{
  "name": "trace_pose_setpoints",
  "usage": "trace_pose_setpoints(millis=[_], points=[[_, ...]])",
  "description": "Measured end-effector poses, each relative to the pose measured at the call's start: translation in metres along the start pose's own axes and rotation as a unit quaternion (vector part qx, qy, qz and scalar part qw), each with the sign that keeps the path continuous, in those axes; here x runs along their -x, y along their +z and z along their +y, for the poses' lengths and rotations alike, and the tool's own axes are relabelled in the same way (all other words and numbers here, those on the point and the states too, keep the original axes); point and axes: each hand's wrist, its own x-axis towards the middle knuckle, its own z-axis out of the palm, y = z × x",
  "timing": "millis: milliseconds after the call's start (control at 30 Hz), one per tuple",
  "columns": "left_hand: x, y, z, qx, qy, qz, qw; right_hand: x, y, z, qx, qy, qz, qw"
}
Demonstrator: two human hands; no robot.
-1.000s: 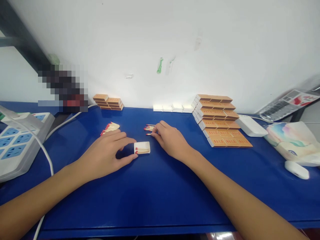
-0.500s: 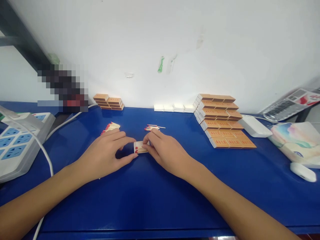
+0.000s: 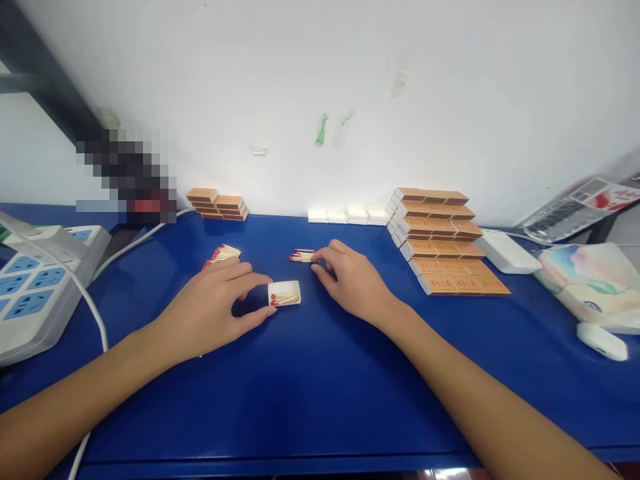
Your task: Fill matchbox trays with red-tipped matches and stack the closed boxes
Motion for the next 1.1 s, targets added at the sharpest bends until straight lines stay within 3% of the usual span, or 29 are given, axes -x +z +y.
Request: trace_pose_setpoints(millis=[567, 1100], points=[[0.0003, 0.0007, 0.0006, 0.005, 0.003, 0.000, 1.000, -0.0020, 0.0022, -0.0011, -0.011, -0.014, -0.017, 1.000], [0.0006, 0.0003, 0.0010, 0.009, 0.002, 0.000, 1.000, -0.0046, 0.0064, 0.0006, -0.011, -0.039, 0.007, 0.999]])
